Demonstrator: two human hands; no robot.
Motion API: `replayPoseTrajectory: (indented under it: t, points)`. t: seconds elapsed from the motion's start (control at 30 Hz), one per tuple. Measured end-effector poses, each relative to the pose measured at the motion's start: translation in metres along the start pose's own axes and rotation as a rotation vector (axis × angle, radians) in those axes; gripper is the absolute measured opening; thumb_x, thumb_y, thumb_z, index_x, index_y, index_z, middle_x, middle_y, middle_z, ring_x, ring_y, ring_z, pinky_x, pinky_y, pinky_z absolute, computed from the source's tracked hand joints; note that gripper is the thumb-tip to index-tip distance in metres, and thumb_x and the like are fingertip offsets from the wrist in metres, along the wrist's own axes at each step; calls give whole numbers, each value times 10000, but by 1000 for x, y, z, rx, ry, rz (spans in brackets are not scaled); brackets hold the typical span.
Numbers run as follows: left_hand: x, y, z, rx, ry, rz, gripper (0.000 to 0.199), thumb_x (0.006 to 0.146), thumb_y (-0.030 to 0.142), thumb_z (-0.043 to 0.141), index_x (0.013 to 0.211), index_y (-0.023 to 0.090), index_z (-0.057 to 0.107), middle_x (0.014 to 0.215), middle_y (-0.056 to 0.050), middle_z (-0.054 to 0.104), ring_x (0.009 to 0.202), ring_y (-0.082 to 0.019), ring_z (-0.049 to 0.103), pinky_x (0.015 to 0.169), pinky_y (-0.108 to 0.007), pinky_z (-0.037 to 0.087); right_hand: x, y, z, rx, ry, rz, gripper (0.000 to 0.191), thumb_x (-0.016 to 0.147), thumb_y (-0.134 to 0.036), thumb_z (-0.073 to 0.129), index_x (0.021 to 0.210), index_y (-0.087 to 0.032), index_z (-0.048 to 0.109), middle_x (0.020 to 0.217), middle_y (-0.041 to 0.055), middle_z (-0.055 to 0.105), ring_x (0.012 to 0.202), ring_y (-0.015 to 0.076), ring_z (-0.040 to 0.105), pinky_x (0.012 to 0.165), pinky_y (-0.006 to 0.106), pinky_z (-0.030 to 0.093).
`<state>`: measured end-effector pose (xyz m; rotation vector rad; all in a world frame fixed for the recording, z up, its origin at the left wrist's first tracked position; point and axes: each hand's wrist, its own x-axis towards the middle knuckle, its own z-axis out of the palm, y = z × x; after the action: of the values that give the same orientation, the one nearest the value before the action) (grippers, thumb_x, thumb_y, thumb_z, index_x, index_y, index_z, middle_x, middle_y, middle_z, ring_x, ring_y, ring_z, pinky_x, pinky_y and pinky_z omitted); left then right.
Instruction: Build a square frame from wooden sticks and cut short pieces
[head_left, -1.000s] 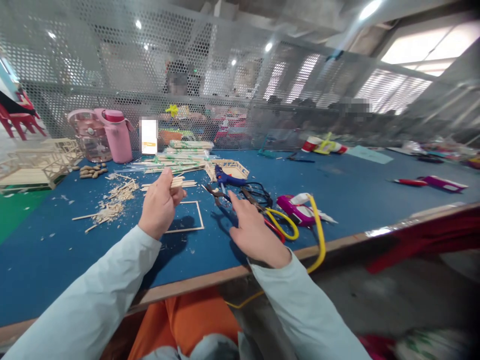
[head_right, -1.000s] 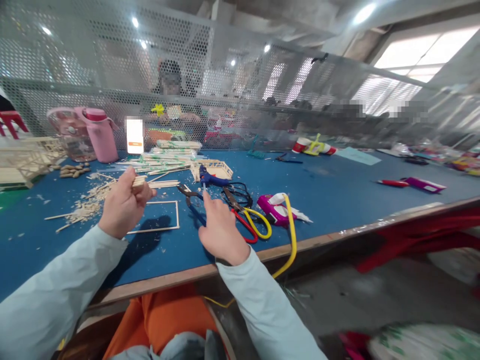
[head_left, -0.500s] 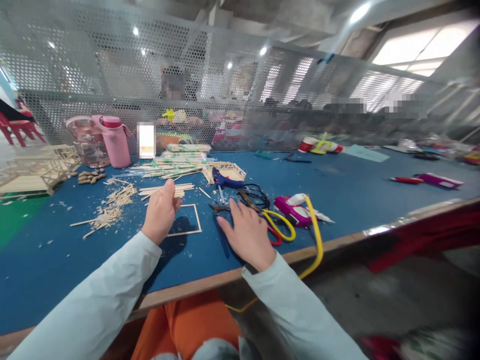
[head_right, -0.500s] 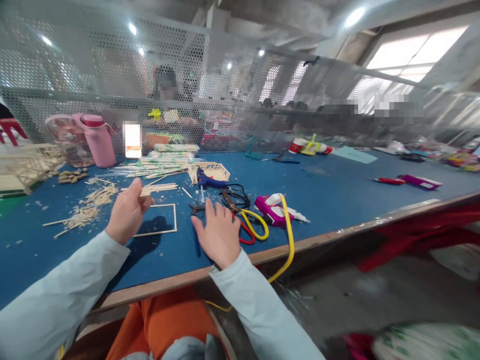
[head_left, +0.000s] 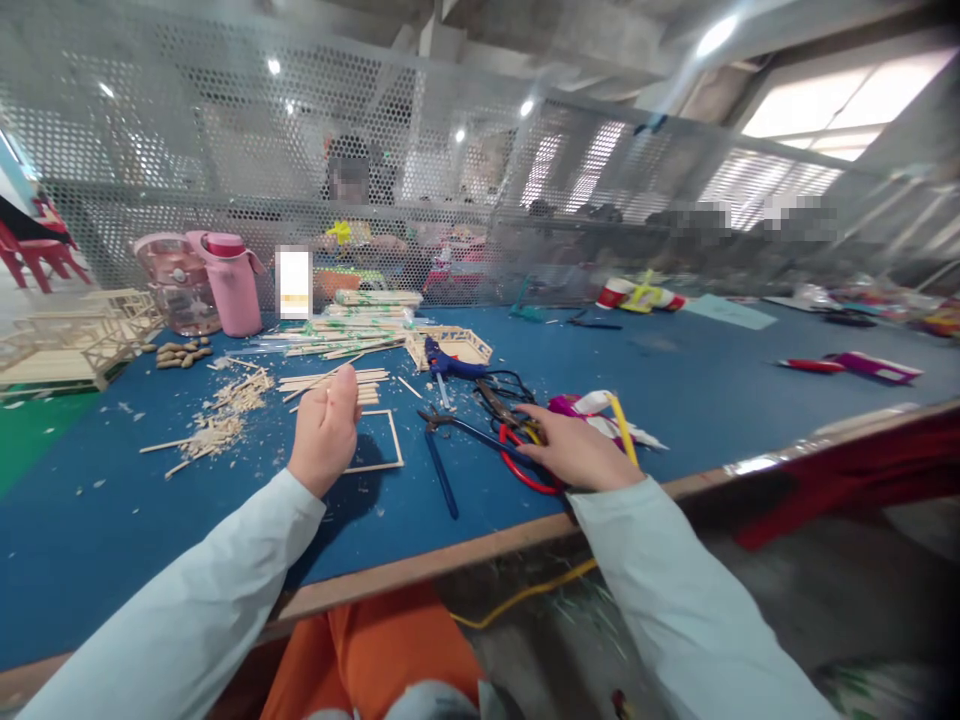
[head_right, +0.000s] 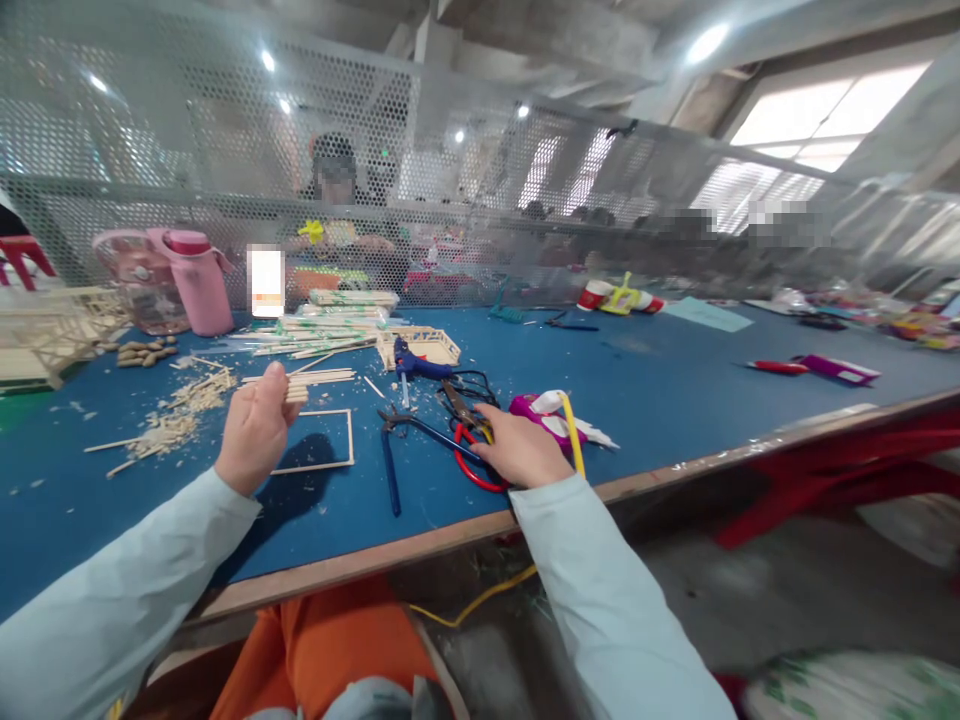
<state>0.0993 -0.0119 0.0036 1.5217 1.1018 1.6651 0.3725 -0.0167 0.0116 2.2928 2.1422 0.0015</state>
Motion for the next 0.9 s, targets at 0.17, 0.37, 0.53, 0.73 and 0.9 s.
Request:
replayPoseTrajectory:
  t: [0.17,0.37,0.53,0.73,0.9]
  points:
    - [0,-3,1,-21,58,8,490,842,536,347,484,203,312,437,50,305,432,-88,291,434,-250,249,-11,-9,-2,-17,193,37,526,730,-259,535,1248,-182,487,928,91,684,809,249,632,649,303,417]
    - [0,0,1,5,124,17,498,839,539,348,476,199,365,441,36,383,453,-99,440,489,-229,384,-16,-18,-4,312,661,37,448,741,-232,493,1179,-140,523,1015,125,614,918,257,572,774,360,427]
    - [-2,9,-1,21,101,6,528,836,562,329,470,190,412,443,32,391,422,-97,437,453,-225,422,-40,-71,-3,1340,269,-240,391,766,-332,503,1136,-257,402,741,-20,486,489,118,489,470,271,430]
    - [-3,13,-1,-52,61,7,510,808,597,363,492,196,366,440,41,366,409,-91,400,407,-214,399,-62,-144,19,1665,-223,-572,412,820,-567,403,1062,-234,436,670,-48,366,475,69,371,432,206,348]
    - [-4,12,-3,-23,40,20,498,849,553,321,511,191,381,463,30,415,381,-83,393,382,-220,333,-63,-154,14,1615,-136,-615,588,746,-702,393,1083,-225,463,695,-25,361,520,84,334,435,212,319]
